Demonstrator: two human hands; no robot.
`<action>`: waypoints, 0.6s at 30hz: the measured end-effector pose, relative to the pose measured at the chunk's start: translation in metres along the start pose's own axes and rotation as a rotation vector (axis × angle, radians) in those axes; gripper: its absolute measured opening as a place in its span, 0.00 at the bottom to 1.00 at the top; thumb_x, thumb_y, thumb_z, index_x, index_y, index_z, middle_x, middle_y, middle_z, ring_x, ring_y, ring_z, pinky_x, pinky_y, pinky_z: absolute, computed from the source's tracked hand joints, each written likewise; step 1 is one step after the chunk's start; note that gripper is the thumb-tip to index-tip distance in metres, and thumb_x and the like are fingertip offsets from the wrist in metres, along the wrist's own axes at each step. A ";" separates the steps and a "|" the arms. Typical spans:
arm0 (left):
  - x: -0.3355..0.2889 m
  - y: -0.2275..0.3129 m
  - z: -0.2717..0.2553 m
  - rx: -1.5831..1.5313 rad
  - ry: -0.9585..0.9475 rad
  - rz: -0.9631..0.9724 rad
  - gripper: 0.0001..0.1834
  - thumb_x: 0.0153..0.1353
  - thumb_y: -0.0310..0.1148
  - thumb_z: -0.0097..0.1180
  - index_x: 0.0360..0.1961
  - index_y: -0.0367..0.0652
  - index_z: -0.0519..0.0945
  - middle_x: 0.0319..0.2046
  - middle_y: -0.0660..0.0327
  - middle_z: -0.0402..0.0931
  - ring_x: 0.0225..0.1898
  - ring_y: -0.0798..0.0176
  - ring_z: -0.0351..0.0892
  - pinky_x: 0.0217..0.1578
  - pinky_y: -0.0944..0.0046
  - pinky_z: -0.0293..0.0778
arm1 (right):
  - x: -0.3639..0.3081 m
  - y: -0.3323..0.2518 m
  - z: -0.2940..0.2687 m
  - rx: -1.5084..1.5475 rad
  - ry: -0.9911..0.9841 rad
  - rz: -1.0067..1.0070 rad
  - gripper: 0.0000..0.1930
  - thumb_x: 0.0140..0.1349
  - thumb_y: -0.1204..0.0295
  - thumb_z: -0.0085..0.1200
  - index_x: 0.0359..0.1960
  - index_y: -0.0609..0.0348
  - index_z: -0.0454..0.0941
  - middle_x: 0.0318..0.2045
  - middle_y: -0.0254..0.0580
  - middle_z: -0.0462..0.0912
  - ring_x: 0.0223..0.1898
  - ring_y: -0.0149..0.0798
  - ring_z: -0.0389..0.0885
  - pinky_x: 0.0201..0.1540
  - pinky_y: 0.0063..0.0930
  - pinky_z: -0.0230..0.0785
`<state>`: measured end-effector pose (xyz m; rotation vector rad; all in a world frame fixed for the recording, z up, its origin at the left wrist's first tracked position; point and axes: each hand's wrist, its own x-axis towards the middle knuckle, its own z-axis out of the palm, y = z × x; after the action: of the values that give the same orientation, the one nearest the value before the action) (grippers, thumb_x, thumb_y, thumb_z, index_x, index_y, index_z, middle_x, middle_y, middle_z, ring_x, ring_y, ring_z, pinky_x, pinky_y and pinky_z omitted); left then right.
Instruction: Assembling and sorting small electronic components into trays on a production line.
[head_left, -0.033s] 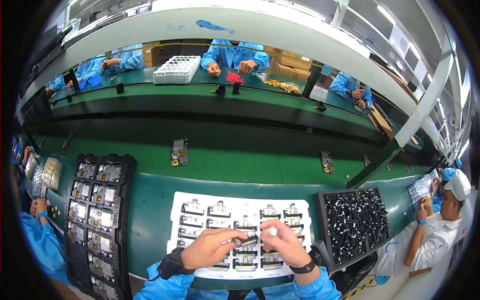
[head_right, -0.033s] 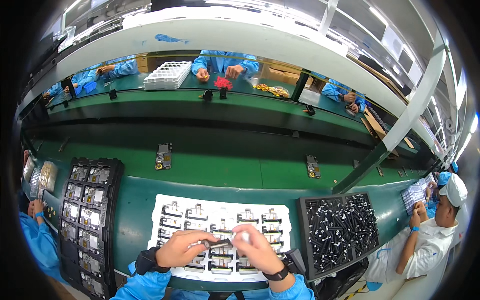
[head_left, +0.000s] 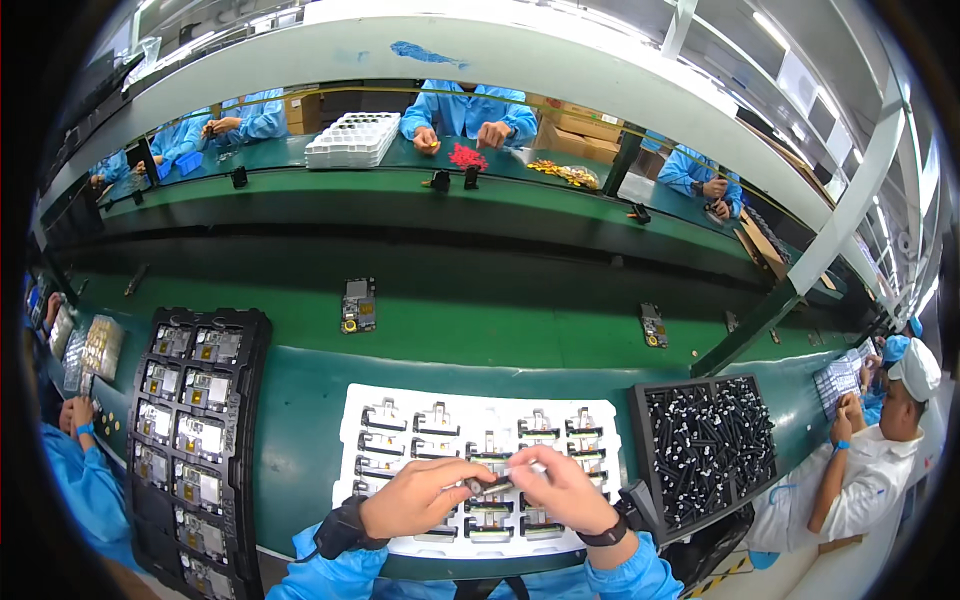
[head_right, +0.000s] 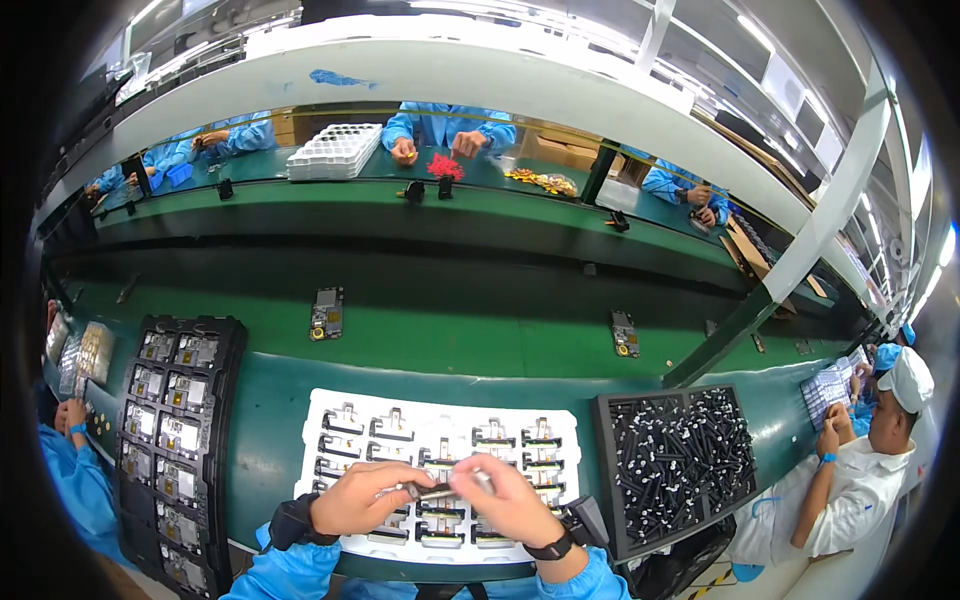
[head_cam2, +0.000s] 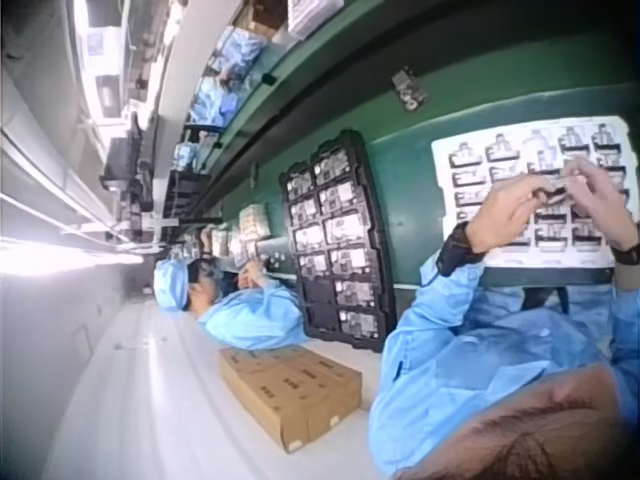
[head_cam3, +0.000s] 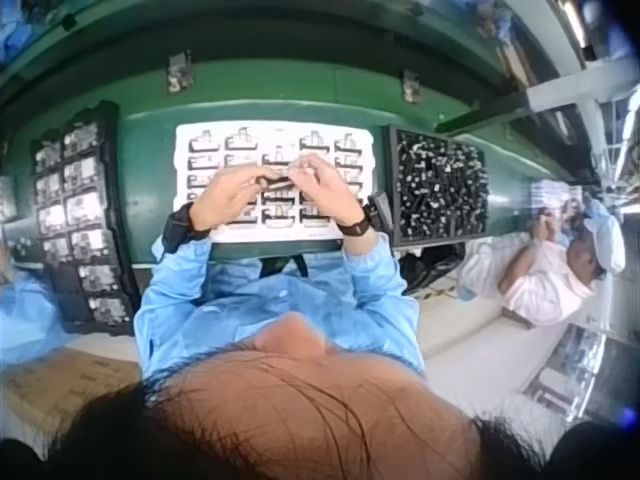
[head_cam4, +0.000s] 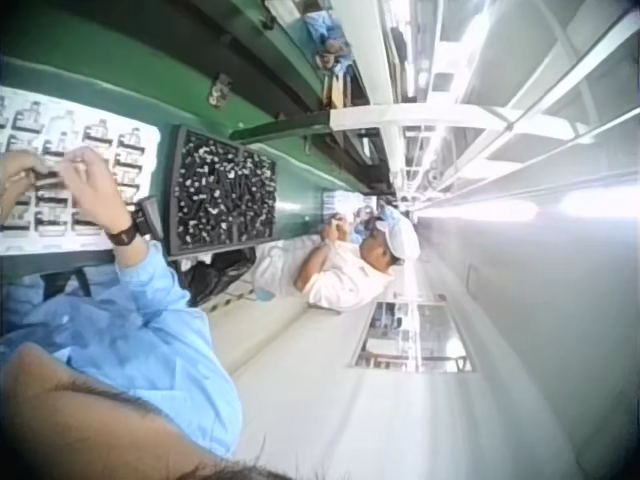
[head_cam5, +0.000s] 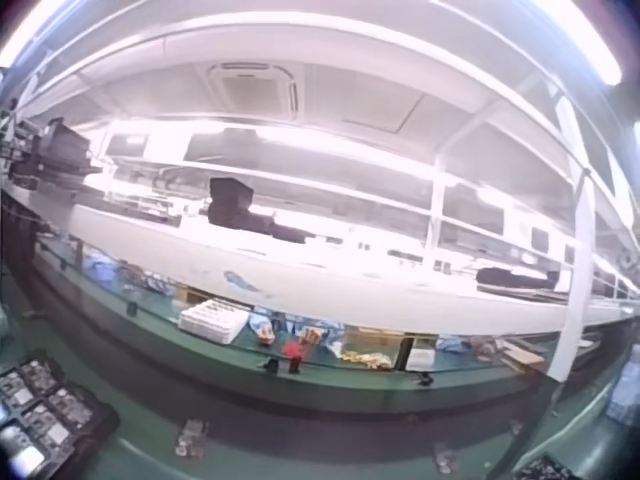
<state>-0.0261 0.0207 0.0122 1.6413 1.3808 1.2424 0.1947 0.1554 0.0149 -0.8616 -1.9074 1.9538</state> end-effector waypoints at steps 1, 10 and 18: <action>-0.002 -0.001 -0.002 -0.020 -0.056 0.016 0.16 0.65 0.21 0.59 0.54 0.36 0.83 0.48 0.46 0.86 0.50 0.46 0.88 0.50 0.57 0.81 | 0.002 -0.005 0.006 -0.205 -0.036 -0.059 0.11 0.72 0.68 0.62 0.49 0.60 0.81 0.37 0.30 0.83 0.37 0.24 0.77 0.42 0.22 0.71; -0.003 -0.014 0.002 0.223 0.449 -0.174 0.26 0.71 0.24 0.52 0.69 0.34 0.70 0.40 0.46 0.85 0.41 0.42 0.87 0.44 0.51 0.81 | 0.054 -0.004 0.010 -0.716 0.401 -0.262 0.11 0.64 0.63 0.67 0.38 0.59 0.90 0.30 0.49 0.88 0.31 0.47 0.87 0.36 0.37 0.77; -0.002 -0.016 0.012 0.310 0.361 -0.148 0.24 0.71 0.28 0.55 0.68 0.39 0.72 0.42 0.41 0.84 0.39 0.36 0.85 0.39 0.43 0.80 | 0.067 0.004 0.011 -0.961 0.418 -0.290 0.10 0.58 0.64 0.71 0.36 0.56 0.92 0.32 0.44 0.83 0.33 0.47 0.84 0.38 0.40 0.78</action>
<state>-0.0199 0.0238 -0.0068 1.5246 1.9628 1.3331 0.1364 0.1852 -0.0046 -1.0085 -2.4704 0.5521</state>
